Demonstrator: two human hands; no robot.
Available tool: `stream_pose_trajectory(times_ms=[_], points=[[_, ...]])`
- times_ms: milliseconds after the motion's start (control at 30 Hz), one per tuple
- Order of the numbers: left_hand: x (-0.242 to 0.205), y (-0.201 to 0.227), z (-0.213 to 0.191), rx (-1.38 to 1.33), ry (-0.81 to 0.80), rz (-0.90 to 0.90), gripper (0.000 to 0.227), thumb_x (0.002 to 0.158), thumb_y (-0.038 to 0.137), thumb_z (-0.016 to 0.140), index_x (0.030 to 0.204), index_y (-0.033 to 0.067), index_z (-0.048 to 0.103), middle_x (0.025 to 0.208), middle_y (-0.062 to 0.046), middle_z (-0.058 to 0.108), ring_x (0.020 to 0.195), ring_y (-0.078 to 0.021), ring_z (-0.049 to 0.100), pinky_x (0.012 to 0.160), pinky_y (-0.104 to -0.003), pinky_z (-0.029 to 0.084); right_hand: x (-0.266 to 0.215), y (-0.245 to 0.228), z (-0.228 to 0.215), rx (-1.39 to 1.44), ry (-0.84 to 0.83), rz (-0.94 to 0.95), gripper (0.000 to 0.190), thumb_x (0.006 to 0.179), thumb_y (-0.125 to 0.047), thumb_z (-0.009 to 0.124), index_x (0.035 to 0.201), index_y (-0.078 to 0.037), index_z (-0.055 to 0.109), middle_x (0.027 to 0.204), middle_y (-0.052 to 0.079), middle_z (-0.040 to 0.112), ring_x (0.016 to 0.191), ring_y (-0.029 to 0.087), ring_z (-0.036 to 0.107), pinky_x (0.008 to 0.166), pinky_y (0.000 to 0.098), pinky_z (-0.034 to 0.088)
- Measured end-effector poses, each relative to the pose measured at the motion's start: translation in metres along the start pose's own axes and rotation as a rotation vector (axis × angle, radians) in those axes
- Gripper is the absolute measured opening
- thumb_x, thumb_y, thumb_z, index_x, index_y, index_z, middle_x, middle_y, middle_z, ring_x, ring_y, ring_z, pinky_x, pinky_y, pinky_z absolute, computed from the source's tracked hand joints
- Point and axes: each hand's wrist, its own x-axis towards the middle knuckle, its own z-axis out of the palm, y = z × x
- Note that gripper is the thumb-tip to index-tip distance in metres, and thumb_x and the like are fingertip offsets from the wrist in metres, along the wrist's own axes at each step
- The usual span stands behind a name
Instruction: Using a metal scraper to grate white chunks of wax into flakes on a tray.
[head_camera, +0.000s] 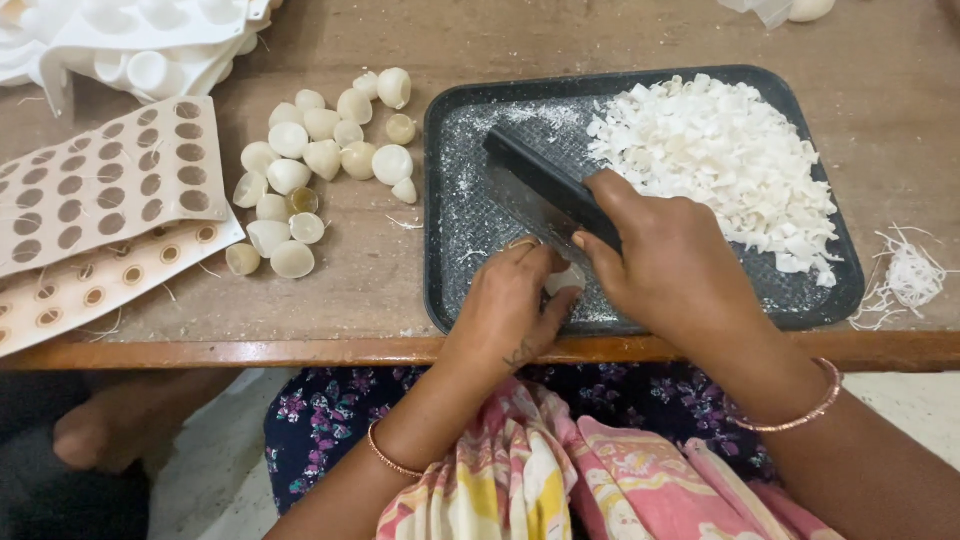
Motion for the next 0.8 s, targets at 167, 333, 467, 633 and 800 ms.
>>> stream_pose_trajectory(times_ms=[167,333,467,633,800], points=[[0.0,0.002,0.001,0.023,0.02,0.008,0.023,0.084,0.015,0.077,0.096,-0.0015,0.066,0.095,-0.019,0.068,0.092,-0.0403,0.067,0.083,-0.047,0.053,0.01,-0.004,0.002,-0.006,-0.052,0.053,0.036,0.088,-0.016,0.075,0.116,-0.002,0.059,0.071,0.024,0.069,0.069,0.045,0.069,0.059,0.0518,0.053],[0.001,0.004,0.001,0.033,0.044,0.044,0.024,0.083,0.014,0.077,0.097,-0.0016,0.066,0.096,-0.02,0.069,0.093,-0.0407,0.067,0.085,-0.047,0.053,0.015,0.0,0.008,-0.006,0.016,0.007,0.038,0.085,-0.015,0.077,0.117,-0.002,0.059,0.073,0.025,0.069,0.075,0.047,0.069,0.064,0.0537,0.053],[0.002,0.004,0.004,0.056,0.043,-0.01,0.023,0.081,0.014,0.078,0.095,-0.0005,0.067,0.096,-0.02,0.069,0.091,-0.0404,0.067,0.083,-0.047,0.053,0.02,0.017,0.013,0.048,0.038,-0.003,0.044,0.082,-0.017,0.078,0.119,-0.002,0.06,0.078,0.027,0.068,0.078,0.048,0.068,0.066,0.0537,0.053],[-0.001,0.002,0.003,0.051,0.075,-0.047,0.023,0.081,0.015,0.08,0.094,0.0002,0.069,0.095,-0.02,0.069,0.092,-0.0407,0.067,0.083,-0.046,0.054,0.004,0.022,-0.005,0.025,-0.111,0.059,0.037,0.082,-0.021,0.08,0.109,-0.005,0.061,0.078,0.026,0.068,0.079,0.047,0.068,0.069,0.0538,0.053],[-0.002,0.0,0.007,0.053,0.062,0.027,0.021,0.081,0.012,0.078,0.096,0.0,0.068,0.096,-0.019,0.069,0.093,-0.0397,0.068,0.084,-0.045,0.055,-0.009,0.017,-0.011,-0.006,-0.139,0.19,0.038,0.086,-0.021,0.077,0.114,-0.004,0.057,0.073,0.027,0.067,0.075,0.049,0.068,0.064,0.0542,0.052]])
